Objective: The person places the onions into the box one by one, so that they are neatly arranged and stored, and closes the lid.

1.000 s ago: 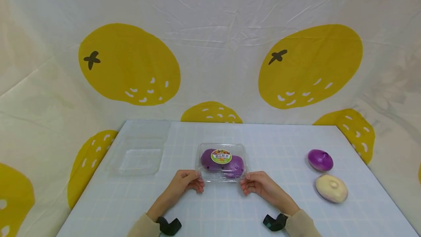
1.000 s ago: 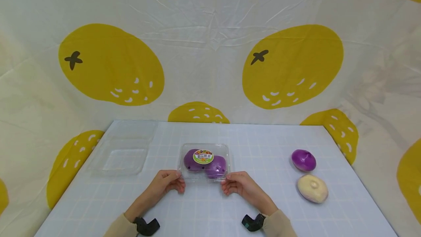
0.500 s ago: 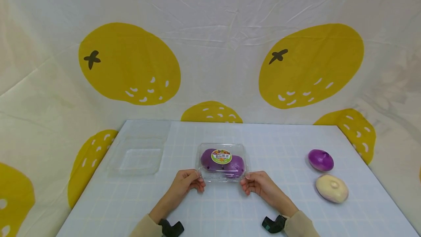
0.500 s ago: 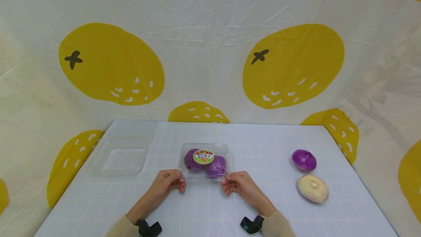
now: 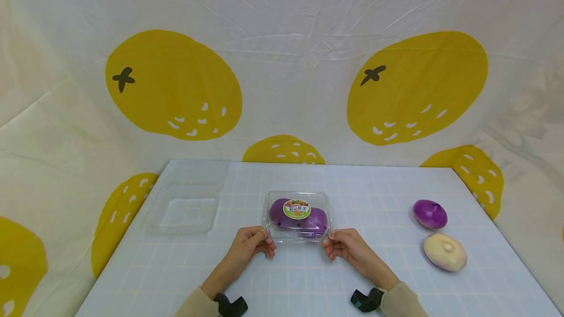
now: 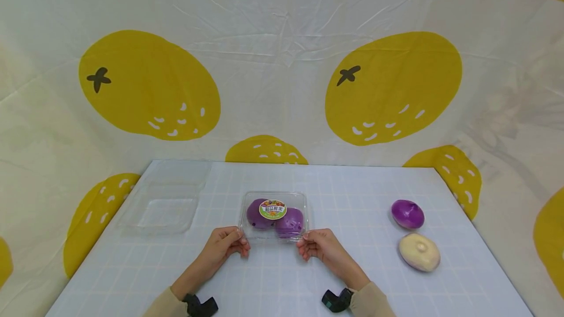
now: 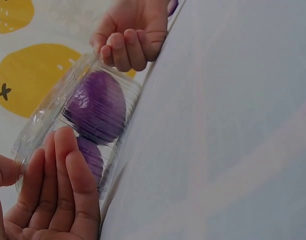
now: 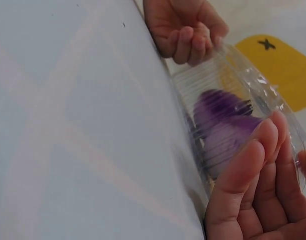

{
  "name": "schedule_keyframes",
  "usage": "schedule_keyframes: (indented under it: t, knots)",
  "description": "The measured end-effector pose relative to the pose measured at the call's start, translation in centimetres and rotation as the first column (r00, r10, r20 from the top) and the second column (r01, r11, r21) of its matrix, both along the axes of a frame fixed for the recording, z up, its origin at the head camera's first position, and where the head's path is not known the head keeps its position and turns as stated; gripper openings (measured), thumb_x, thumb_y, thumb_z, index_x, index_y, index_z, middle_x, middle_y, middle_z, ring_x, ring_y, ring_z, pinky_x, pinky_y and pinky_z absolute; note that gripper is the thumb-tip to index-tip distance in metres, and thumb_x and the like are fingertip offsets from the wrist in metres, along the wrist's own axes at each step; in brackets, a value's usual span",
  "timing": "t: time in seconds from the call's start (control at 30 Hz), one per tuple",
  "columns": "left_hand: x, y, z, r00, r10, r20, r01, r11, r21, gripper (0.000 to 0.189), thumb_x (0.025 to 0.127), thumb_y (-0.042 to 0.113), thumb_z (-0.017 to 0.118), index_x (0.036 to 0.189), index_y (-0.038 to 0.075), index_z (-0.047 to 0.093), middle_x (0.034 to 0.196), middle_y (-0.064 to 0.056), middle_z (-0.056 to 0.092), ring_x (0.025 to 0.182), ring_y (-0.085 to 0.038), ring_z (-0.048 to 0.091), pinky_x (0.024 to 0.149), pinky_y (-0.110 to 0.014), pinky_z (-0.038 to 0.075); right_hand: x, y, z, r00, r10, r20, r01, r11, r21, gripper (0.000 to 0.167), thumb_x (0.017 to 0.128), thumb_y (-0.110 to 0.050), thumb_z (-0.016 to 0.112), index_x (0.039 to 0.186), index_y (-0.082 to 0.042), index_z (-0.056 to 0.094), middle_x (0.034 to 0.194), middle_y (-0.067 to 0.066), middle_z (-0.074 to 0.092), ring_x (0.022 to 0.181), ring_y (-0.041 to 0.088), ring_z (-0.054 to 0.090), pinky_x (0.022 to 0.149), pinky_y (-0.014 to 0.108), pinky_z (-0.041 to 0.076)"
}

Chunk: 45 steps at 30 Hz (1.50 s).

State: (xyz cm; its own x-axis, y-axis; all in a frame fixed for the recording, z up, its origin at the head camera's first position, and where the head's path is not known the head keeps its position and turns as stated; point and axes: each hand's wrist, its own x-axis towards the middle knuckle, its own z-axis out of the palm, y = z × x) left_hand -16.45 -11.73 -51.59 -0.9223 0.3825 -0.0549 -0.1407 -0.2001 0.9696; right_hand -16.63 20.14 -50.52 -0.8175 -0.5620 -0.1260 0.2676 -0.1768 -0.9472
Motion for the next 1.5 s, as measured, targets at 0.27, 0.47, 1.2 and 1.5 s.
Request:
schedule_keyframes:
  t: [0.27, 0.47, 1.2, 1.5]
  knots:
    - [0.0, 0.0, 0.2, 1.0, 0.0, -0.009, 0.0, 1.0, -0.003, 0.027, 0.103, 0.009, 0.049, 0.086, -0.01, 0.061, 0.079, -0.008, 0.071, 0.069, -0.018, 0.07, 0.068, -0.031, 0.061, 0.0, -0.1, 0.4, 1.0, -0.009, 0.005, 0.009, 0.999, 0.032, 0.032, 0.102, -0.01, 0.043, 0.089, -0.007, 0.072, 0.082, 0.003, 0.07, 0.071, 0.011, 0.063, 0.067, 0.023, 0.058]
    - [-0.3, 0.1, 0.3, 1.0, 0.005, 0.009, -0.005, 1.0, -0.028, 0.028, 0.103, 0.012, 0.05, 0.087, -0.008, 0.063, 0.08, -0.01, 0.071, 0.07, -0.019, 0.071, 0.069, -0.032, 0.061, -0.4, -0.2, 0.6, 0.998, -0.039, 0.046, 0.035, 0.995, 0.089, 0.03, 0.101, -0.011, 0.044, 0.088, -0.006, 0.071, 0.082, 0.004, 0.069, 0.071, 0.012, 0.063, 0.067, 0.025, 0.058]
    - [-2.7, 0.4, 0.7, 0.999, 0.034, 0.019, -0.032, 0.995, -0.095, 0.029, 0.103, 0.013, 0.051, 0.093, -0.011, 0.064, 0.086, -0.018, 0.072, 0.08, -0.026, 0.072, 0.08, -0.037, 0.061, -2.2, -0.5, 1.2, 0.986, -0.159, 0.056, 0.149, 0.978, 0.147, 0.027, 0.1, -0.011, 0.045, 0.09, 0.0, 0.068, 0.085, 0.008, 0.067, 0.071, 0.015, 0.063, 0.068, 0.027, 0.058]
    - [-4.4, 0.8, 0.9, 0.997, 0.071, 0.042, -0.067, 0.993, -0.093, 0.029, 0.102, 0.012, 0.052, 0.095, -0.013, 0.064, 0.09, -0.02, 0.072, 0.086, -0.029, 0.072, 0.085, -0.04, 0.059, -3.6, -0.8, 1.4, 0.977, -0.207, 0.056, 0.196, 0.967, 0.161, 0.028, 0.101, -0.013, 0.044, 0.091, 0.001, 0.066, 0.084, 0.009, 0.065, 0.071, 0.018, 0.06, 0.068, 0.028, 0.057]
